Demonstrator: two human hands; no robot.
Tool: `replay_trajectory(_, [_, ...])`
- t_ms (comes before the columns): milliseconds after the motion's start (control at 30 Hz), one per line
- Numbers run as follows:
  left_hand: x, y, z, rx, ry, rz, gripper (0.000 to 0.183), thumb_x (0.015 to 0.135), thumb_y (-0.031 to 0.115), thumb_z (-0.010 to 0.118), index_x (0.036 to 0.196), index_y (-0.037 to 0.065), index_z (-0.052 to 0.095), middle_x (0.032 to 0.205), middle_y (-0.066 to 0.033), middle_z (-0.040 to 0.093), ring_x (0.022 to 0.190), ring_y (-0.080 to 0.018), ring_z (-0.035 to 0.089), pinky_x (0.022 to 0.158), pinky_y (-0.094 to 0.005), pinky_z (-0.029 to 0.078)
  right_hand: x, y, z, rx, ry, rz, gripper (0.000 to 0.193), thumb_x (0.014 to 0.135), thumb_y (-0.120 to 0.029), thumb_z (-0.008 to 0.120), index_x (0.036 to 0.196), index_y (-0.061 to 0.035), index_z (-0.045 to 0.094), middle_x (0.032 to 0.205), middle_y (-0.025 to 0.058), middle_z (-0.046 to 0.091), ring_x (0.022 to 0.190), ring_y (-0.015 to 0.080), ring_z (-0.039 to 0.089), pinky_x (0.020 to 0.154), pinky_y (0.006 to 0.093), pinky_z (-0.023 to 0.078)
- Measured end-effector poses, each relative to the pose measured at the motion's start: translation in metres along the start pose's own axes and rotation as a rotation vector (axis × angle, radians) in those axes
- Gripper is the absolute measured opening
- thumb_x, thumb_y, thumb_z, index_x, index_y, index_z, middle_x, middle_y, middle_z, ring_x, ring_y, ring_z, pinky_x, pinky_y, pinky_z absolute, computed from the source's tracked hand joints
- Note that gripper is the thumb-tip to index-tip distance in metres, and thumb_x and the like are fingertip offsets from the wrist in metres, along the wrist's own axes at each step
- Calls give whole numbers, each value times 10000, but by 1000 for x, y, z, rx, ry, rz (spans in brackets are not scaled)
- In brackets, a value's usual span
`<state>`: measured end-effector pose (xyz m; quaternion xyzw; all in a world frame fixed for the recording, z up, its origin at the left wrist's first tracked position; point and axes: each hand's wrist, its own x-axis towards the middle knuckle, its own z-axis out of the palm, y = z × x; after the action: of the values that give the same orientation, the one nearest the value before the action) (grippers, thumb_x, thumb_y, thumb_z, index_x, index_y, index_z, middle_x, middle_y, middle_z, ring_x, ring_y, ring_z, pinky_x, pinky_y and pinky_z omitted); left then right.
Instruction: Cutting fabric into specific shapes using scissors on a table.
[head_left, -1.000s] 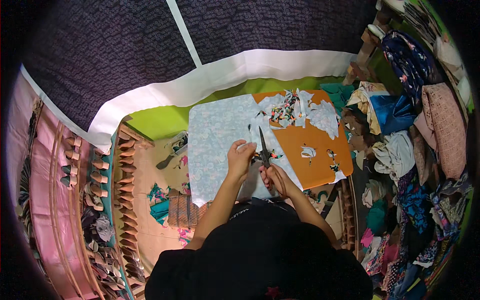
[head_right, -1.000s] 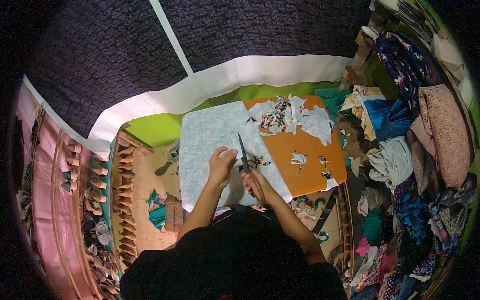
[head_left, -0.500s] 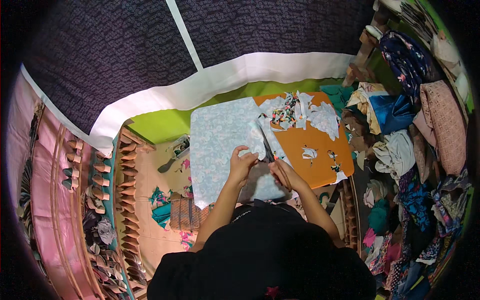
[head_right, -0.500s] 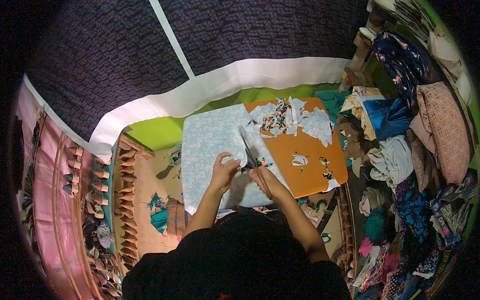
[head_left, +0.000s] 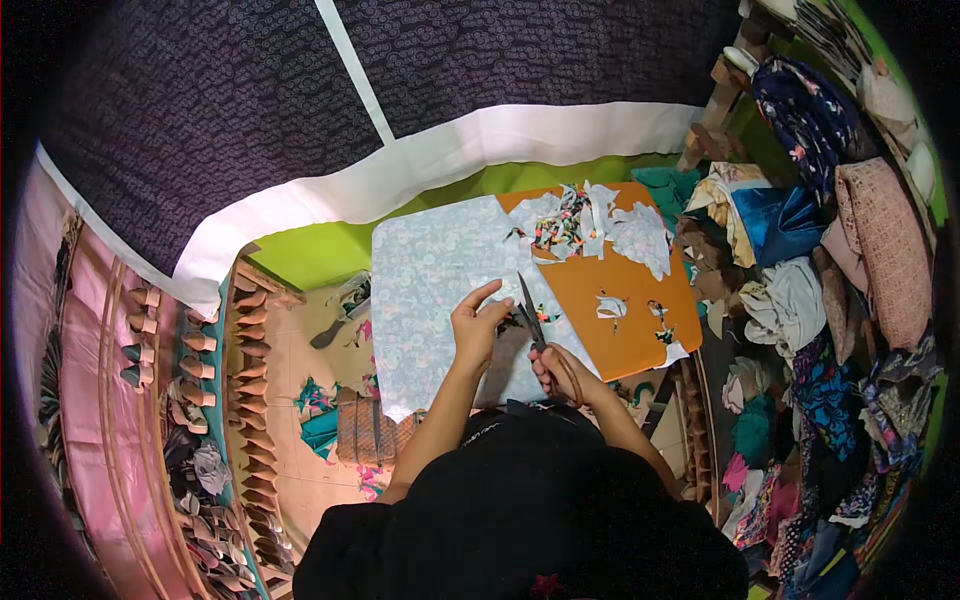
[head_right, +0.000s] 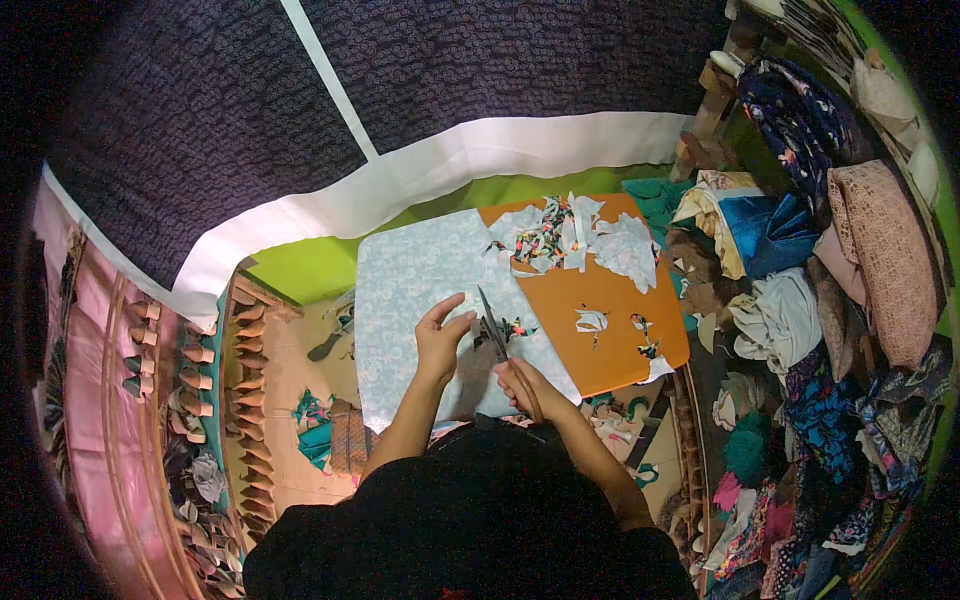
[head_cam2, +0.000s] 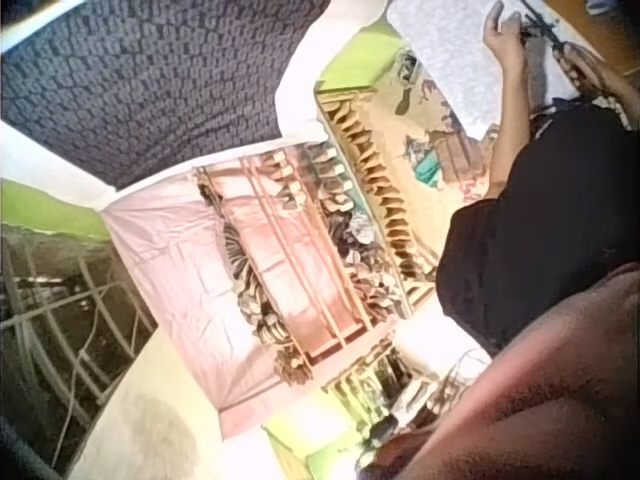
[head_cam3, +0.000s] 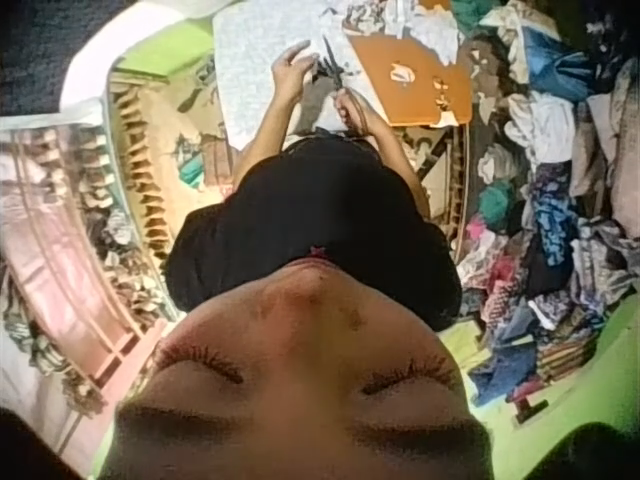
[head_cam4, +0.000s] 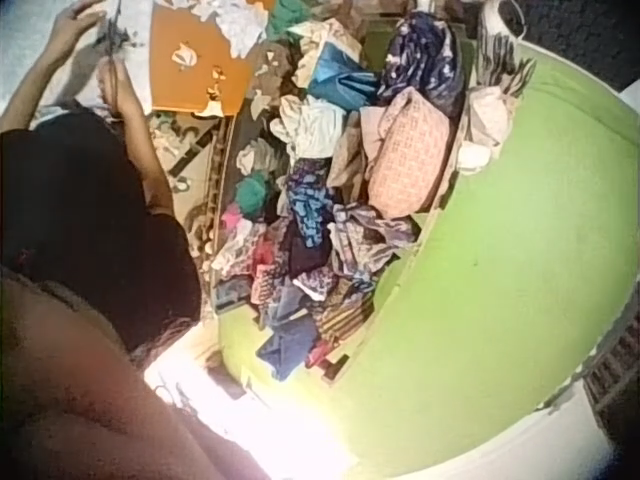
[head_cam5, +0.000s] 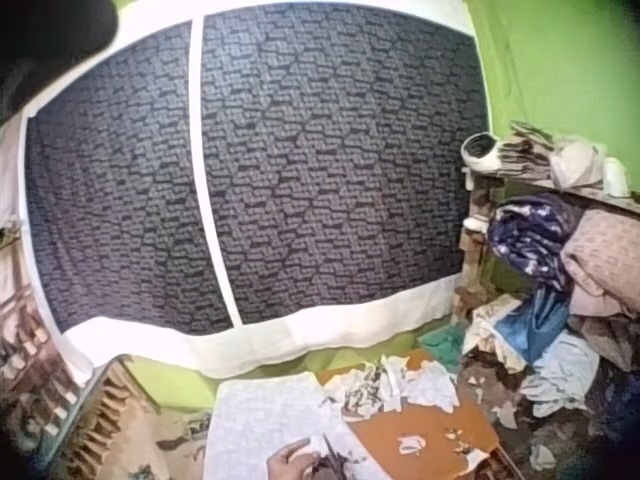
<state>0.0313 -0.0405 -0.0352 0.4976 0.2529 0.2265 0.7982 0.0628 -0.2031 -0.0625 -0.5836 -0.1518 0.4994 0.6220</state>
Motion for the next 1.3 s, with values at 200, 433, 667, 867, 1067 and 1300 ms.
replay_trajectory(200, [-2, -2, 10, 70, -29, 28, 329, 690, -9, 626, 1005, -23, 532, 700, -74, 600, 605, -80, 544, 560, -193, 424, 10, 4, -9, 268, -67, 5, 475, 811, -481, 438, 958, -31, 407, 622, -36, 354, 476, 46, 326, 415, 180, 293])
replay_trajectory(433, [0, -3, 17, 144, -6, 84, 304, 683, -3, 637, 975, -12, 555, 686, -65, 597, 597, -63, 531, 530, -172, 407, 4, -16, -15, 184, -72, 61, 598, 722, -588, 462, 939, -35, 389, 631, -49, 312, 491, 34, 271, 435, 170, 264])
replay_trajectory(667, [2, -6, 25, 227, 27, 161, 294, 673, 2, 652, 955, 2, 571, 663, -44, 589, 576, -49, 511, 516, -164, 399, 11, -14, -30, 207, -142, 99, 602, 734, -589, 441, 934, -24, 388, 616, -52, 300, 483, 32, 267, 427, 168, 261])
replay_trajectory(867, [5, -6, 30, 232, 11, 121, 286, 680, -13, 638, 950, -51, 549, 720, -89, 598, 619, -99, 567, 569, -214, 467, 11, -22, -36, 128, -121, 90, 624, 715, -615, 437, 924, -29, 395, 610, -54, 298, 478, 27, 259, 419, 161, 251])
replay_trajectory(1067, [5, -4, 33, 209, 57, 120, 283, 670, -23, 639, 944, -15, 570, 646, -39, 586, 576, -43, 512, 520, -159, 392, 11, -29, -39, 166, -44, 125, 262, 797, -296, 460, 879, -47, 457, 622, -3, 381, 429, 67, 317, 363, 202, 265])
replay_trajectory(1300, [6, -2, 34, 253, 62, 122, 276, 670, -21, 638, 938, -15, 571, 639, -26, 580, 555, -31, 495, 501, -156, 378, 11, -25, -48, 132, -93, 131, 236, 778, -304, 463, 841, -77, 468, 601, -26, 389, 430, 62, 343, 359, 189, 276])
